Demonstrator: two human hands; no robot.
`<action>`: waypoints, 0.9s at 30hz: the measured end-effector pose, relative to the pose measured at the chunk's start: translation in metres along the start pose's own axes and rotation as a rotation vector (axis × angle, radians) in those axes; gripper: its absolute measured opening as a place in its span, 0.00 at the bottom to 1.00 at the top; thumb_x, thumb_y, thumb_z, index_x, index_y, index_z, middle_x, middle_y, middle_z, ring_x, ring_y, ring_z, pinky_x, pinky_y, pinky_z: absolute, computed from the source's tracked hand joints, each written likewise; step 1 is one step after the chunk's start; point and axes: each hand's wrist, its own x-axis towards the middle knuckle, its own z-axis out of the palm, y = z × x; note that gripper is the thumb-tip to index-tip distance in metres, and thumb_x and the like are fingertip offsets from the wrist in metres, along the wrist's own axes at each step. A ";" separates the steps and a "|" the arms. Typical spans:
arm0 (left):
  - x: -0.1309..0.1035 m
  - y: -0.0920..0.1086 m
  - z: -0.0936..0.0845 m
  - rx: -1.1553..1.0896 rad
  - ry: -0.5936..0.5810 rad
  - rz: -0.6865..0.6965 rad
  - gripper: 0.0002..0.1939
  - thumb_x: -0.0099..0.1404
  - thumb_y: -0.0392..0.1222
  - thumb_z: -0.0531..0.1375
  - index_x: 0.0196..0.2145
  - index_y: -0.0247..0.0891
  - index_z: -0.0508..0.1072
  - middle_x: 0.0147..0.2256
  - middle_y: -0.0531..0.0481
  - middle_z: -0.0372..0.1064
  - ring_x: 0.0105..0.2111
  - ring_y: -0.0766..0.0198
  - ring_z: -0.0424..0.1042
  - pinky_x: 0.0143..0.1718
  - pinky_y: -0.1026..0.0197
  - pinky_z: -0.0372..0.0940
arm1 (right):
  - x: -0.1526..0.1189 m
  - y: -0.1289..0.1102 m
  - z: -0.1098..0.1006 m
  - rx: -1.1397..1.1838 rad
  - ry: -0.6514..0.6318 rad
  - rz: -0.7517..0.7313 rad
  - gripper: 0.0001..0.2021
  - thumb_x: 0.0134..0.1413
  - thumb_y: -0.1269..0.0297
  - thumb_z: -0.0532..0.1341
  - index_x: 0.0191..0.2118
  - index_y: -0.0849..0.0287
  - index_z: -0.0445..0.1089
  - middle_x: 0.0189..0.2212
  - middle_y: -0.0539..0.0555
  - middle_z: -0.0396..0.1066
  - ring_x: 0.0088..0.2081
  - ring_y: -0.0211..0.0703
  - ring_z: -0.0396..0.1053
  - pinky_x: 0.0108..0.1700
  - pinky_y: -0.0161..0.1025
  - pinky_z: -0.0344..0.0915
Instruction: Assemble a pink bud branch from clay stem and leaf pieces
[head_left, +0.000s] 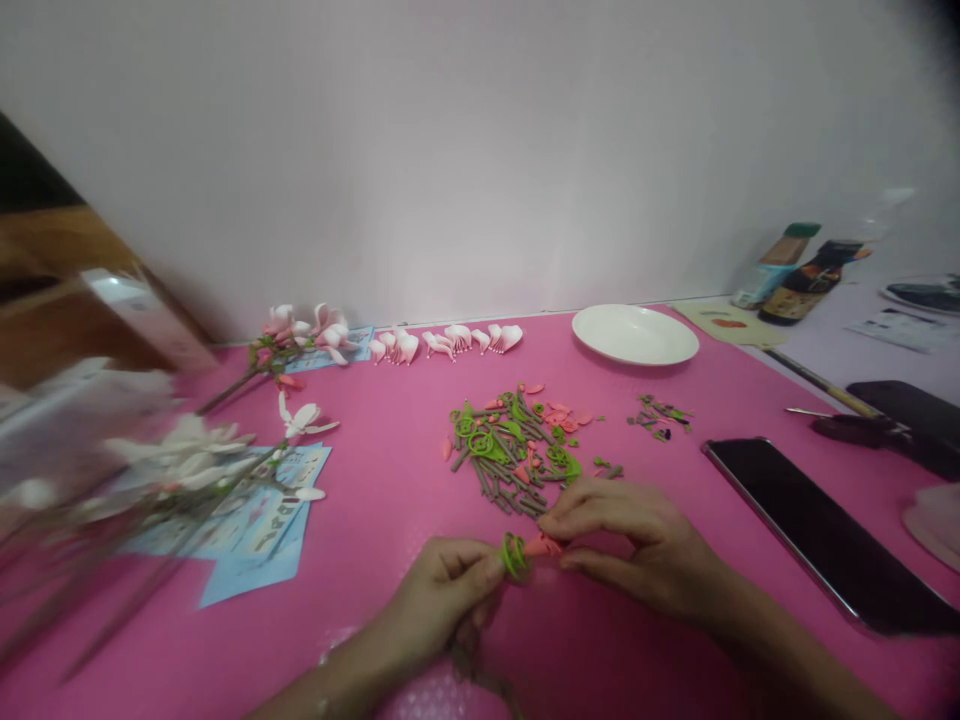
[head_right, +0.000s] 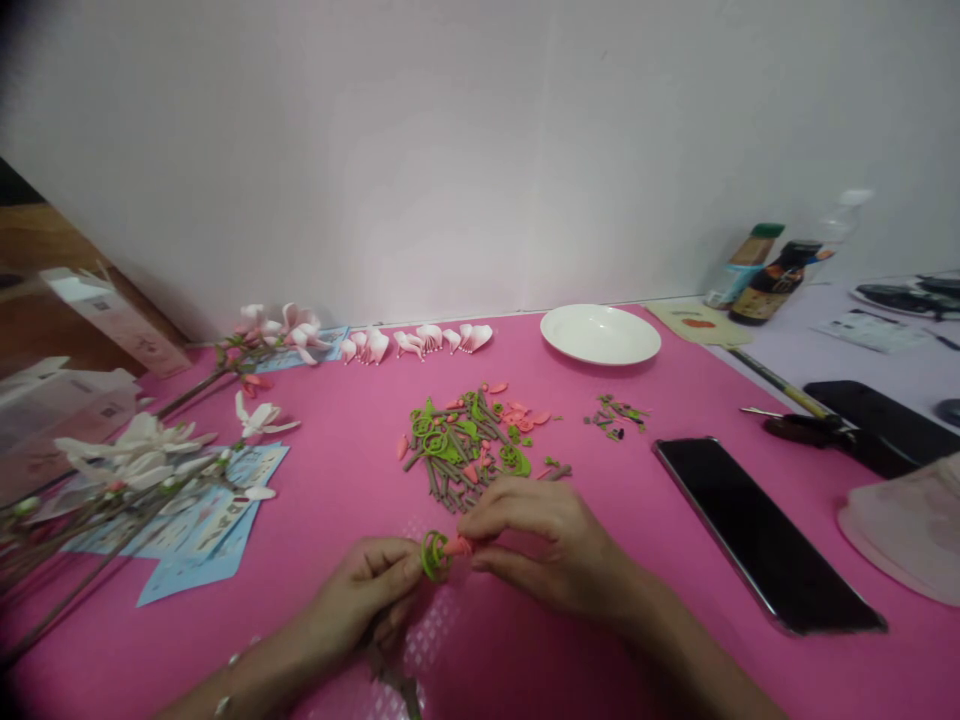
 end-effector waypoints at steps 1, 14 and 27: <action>0.000 0.000 0.000 0.000 -0.002 0.000 0.24 0.56 0.60 0.60 0.28 0.31 0.74 0.11 0.61 0.55 0.09 0.76 0.50 0.09 0.71 0.45 | 0.000 0.000 0.000 -0.004 -0.006 0.001 0.07 0.53 0.72 0.63 0.39 0.58 0.72 0.32 0.52 0.75 0.35 0.36 0.72 0.37 0.33 0.69; 0.001 -0.004 -0.001 -0.022 -0.008 -0.004 0.23 0.55 0.59 0.61 0.30 0.31 0.74 0.11 0.61 0.55 0.08 0.76 0.51 0.08 0.71 0.46 | -0.003 -0.001 0.000 -0.090 -0.001 0.049 0.07 0.52 0.68 0.65 0.39 0.60 0.72 0.30 0.53 0.75 0.30 0.36 0.71 0.33 0.32 0.69; 0.000 0.001 0.002 0.014 0.010 -0.005 0.26 0.52 0.61 0.62 0.32 0.30 0.76 0.10 0.62 0.54 0.09 0.76 0.48 0.10 0.70 0.42 | 0.001 0.000 -0.001 -0.006 -0.035 0.046 0.06 0.52 0.71 0.64 0.38 0.60 0.72 0.30 0.52 0.74 0.32 0.35 0.71 0.35 0.31 0.67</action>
